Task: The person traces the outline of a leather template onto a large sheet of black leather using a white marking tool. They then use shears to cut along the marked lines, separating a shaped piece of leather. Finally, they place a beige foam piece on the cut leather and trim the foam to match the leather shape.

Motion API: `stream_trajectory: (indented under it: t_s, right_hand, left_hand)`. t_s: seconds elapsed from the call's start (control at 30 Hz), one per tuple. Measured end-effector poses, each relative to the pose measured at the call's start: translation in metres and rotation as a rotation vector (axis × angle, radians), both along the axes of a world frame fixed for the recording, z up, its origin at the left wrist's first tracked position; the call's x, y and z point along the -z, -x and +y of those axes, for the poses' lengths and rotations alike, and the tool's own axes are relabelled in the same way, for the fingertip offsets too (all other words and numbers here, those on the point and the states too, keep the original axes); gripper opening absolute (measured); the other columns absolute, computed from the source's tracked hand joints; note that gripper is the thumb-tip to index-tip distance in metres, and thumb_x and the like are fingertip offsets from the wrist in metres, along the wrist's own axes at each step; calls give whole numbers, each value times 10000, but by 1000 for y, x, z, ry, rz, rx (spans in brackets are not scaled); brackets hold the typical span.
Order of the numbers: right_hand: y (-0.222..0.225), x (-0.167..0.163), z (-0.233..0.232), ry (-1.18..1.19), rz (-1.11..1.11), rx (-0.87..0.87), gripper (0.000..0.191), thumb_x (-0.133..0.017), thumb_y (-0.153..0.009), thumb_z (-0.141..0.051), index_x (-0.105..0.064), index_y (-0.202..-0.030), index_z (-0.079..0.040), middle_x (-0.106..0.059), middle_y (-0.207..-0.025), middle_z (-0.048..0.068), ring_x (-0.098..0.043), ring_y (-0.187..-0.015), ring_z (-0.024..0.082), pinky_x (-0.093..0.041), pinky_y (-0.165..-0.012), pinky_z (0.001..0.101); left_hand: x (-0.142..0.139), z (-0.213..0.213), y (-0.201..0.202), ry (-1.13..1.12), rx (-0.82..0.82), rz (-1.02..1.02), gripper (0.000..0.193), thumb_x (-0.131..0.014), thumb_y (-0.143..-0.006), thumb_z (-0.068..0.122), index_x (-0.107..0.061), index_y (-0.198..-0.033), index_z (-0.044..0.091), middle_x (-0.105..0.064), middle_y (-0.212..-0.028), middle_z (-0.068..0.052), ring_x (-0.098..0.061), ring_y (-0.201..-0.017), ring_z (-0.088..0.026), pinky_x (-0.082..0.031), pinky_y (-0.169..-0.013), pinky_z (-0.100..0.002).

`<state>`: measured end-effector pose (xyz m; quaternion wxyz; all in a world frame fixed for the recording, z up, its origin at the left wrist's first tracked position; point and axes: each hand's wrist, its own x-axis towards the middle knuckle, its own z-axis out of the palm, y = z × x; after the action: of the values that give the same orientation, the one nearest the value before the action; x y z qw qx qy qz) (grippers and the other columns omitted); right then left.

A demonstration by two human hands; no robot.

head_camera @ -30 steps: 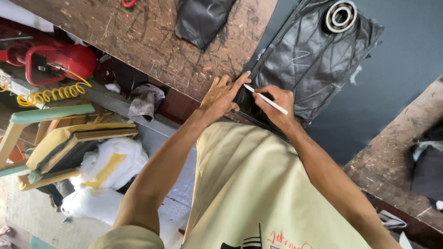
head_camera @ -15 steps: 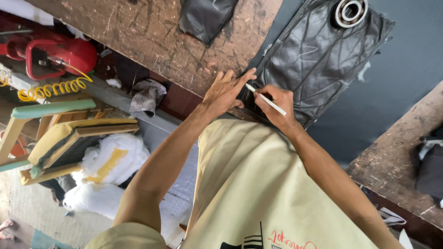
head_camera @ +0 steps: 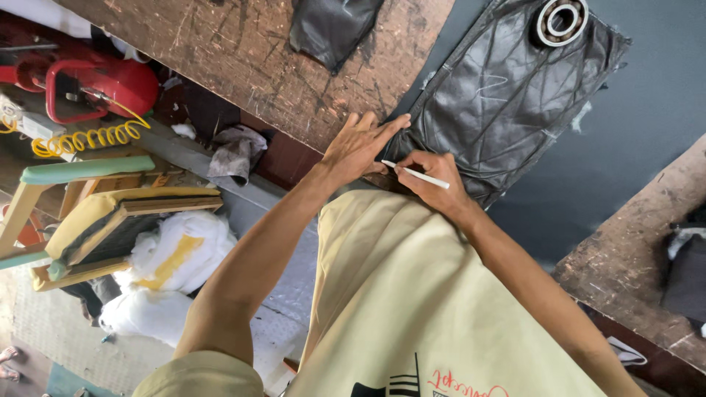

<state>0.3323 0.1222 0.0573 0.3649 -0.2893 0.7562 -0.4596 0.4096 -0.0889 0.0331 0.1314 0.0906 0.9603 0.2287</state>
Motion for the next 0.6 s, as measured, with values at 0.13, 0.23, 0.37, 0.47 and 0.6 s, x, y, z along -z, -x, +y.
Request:
stream_trajectory:
  t_s: [0.13,0.23,0.37,0.47,0.6]
  right_hand:
    - [-1,-1,0,-85,-20,5,159,-740,-876,-172,-766,-930,-25,-745,-729,108,-624,-533,136,-463,-510,315]
    - [-4,-3,1,-38,-3,40,172,-741,-870,-167,-759,-949,-15,-738,-737,112,-625,-561,127,-478,-517,300]
    - [-8,-2,3,12,21,41,166,-732,-883,-165,-759,-967,-24,-742,-766,111,-658,-597,112,-504,-548,289]
    - [-12,2,5,-3,37,56,166,-737,-876,-166,-762,-973,-34,-750,-779,115,-667,-601,122,-512,-558,291]
    - [-21,10,10,-3,64,-76,148,-751,-864,-167,-777,-951,-51,-737,-777,134,-668,-620,152,-510,-586,297]
  left_hand:
    - [0,-4,0,-18,29,54,1190,-925,-603,295,-263,-1572,96,-649,-1402,-44,-553,-1030,-286,-401,-892,-439]
    - [1,-9,5,3,66,-5,1073,-888,-673,209,-339,-1590,117,-696,-1318,14,-568,-1066,-259,-404,-920,-423]
    - [1,0,18,35,-6,13,751,-791,-867,143,-465,-1543,125,-722,-1300,43,-574,-1096,-220,-396,-978,-396]
    - [-3,14,27,105,-38,-66,825,-834,-769,295,-476,-1479,75,-724,-1212,-5,-553,-1117,-247,-378,-959,-414]
    - [-6,24,28,214,-22,-32,851,-826,-751,260,-459,-1494,67,-718,-1220,-9,-541,-1138,-248,-376,-926,-418]
